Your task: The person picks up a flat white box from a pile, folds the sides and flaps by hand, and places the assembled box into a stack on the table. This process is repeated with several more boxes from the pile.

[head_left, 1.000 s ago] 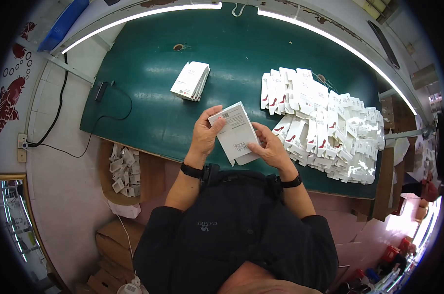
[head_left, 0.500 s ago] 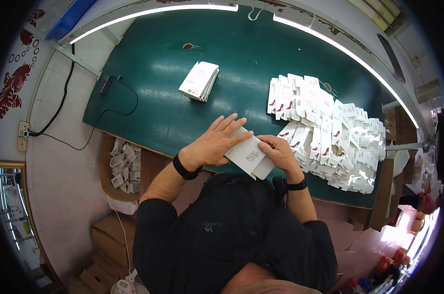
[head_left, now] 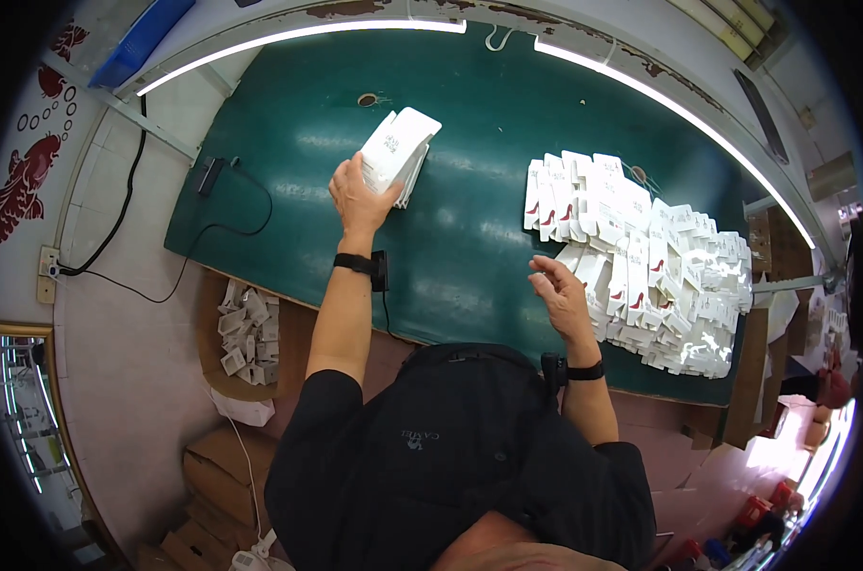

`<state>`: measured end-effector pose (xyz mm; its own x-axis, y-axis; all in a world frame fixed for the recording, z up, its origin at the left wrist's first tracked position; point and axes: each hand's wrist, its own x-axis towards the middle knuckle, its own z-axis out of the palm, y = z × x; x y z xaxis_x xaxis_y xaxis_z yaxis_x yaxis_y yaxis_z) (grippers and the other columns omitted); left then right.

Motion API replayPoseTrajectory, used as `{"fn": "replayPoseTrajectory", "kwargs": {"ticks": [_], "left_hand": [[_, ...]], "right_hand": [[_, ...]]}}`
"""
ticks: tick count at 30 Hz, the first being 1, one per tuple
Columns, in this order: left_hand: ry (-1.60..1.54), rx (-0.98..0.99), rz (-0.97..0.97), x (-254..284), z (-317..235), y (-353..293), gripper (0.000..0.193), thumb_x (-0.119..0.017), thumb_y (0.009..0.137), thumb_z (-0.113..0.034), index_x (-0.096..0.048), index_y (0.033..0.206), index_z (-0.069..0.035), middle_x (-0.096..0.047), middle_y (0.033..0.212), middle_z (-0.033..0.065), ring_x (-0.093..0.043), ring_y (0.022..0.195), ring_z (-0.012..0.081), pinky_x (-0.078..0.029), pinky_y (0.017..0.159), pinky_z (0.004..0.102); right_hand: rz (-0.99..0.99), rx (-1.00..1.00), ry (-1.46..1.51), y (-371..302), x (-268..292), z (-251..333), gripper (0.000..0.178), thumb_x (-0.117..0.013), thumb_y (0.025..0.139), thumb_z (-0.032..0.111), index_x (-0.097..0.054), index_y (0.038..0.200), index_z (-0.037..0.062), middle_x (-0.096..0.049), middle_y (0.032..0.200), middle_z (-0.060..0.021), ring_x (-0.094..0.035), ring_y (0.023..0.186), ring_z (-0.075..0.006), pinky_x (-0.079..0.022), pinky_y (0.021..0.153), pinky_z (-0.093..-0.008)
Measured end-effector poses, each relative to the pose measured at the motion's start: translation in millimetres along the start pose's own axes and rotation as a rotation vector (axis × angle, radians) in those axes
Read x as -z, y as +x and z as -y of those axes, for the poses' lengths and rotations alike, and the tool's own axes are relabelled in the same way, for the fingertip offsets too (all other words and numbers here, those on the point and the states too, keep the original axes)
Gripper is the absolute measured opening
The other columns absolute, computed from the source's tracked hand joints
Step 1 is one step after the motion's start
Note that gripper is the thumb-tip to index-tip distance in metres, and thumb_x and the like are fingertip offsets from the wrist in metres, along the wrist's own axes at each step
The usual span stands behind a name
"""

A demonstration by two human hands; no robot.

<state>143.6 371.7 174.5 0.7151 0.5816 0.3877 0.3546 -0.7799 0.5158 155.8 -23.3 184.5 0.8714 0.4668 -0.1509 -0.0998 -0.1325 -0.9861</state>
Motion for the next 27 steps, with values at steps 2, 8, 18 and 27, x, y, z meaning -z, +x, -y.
{"fn": "replayPoseTrajectory", "kwargs": {"ticks": [2, 8, 18, 27], "left_hand": [[0.052, 0.116, -0.022, -13.1, 6.7, 3.2, 0.092, -0.085, 0.07, -0.047, -0.048, 0.145, -0.009, -0.045, 0.146, 0.0172, -0.037, 0.136, 0.0403, -0.031, 0.114, 0.0516], [0.158, 0.248, 0.025, -38.5, 11.0, 5.6, 0.097, -0.084, 0.07, -0.053, -0.044, 0.148, -0.013, -0.034, 0.154, 0.0182, -0.028, 0.142, 0.0402, -0.028, 0.112, 0.0597], [0.022, 0.114, -0.303, -38.2, -2.1, -39.2, 0.093, -0.083, 0.079, -0.046, -0.036, 0.153, -0.012, -0.035, 0.153, 0.0183, -0.036, 0.138, 0.0375, -0.034, 0.108, 0.057], [-1.206, 0.978, 0.244, -97.7, 33.9, -87.1, 0.081, -0.075, 0.092, -0.026, -0.028, 0.153, -0.005, -0.046, 0.144, 0.0124, -0.049, 0.124, 0.02, -0.044, 0.09, 0.0366]], "right_hand": [[0.024, -0.012, 0.0, -2.2, -2.7, -0.1, 0.041, -0.069, 0.099, 0.021, -0.06, 0.134, 0.0003, -0.069, 0.119, -0.007, -0.063, 0.1, -0.0119, -0.051, 0.089, -0.027], [0.073, -0.05, -0.013, -8.0, -1.9, -0.1, 0.035, -0.064, 0.1, 0.012, -0.06, 0.133, 0.0, -0.069, 0.121, -0.0086, -0.066, 0.103, -0.0133, -0.053, 0.088, -0.0262], [0.033, -0.093, -0.006, -6.7, 1.4, -10.0, 0.034, -0.063, 0.101, 0.011, -0.06, 0.132, -0.0005, -0.069, 0.12, -0.0086, -0.066, 0.102, -0.0139, -0.053, 0.087, -0.0264], [0.029, -0.131, 0.014, -0.6, -1.7, -18.5, 0.034, -0.063, 0.101, 0.012, -0.06, 0.132, -0.0003, -0.069, 0.119, -0.0087, -0.066, 0.1, -0.0137, -0.053, 0.084, -0.0258]]}}
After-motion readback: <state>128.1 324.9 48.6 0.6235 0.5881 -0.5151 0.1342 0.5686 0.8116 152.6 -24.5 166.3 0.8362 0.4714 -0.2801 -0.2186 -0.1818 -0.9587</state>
